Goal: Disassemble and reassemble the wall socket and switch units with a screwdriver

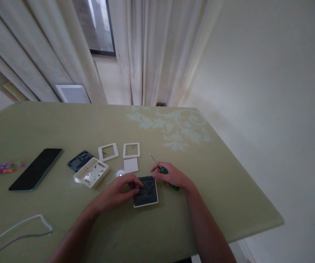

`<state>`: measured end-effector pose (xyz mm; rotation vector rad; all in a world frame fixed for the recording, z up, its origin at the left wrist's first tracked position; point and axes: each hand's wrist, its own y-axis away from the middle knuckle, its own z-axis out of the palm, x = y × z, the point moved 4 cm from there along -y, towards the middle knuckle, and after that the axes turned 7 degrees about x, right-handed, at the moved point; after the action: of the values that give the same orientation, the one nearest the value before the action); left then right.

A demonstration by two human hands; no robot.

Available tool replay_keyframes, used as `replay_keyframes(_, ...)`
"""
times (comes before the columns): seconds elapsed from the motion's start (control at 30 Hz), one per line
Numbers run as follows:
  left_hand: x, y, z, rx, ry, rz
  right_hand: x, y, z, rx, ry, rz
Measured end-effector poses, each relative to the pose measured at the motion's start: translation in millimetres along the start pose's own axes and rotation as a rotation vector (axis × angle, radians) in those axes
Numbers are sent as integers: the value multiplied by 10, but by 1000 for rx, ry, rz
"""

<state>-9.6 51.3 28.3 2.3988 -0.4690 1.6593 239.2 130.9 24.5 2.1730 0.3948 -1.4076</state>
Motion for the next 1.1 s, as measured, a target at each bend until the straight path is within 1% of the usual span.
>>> replay_keyframes(0.2,27,-21,21,40,-9,26,-1,-2,0,-5,0,-2)
replay_keyframes(0.33,27,-39,-3,59,-41,41,-28,5,0,-2,2,3)
replay_keyframes(0.5,74,-9,-128,181,-122,71,-46,13,1,-2,7,4)
replay_keyframes(0.57,85,37,-127,155,-190,57,-48,15,-2,5,12,1)
replay_keyframes(0.67,86,98,-62,72,-275,44,-53,19,-7,10,14,-1)
replay_keyframes(0.73,90,113,-19,52,-320,45,-55,21,-9,10,12,-1)
replay_keyframes(0.97,169,102,50,95,-481,164,-58,23,-12,8,12,-1)
replay_keyframes(1.1,192,125,73,132,-522,234,-56,24,-14,12,23,-2)
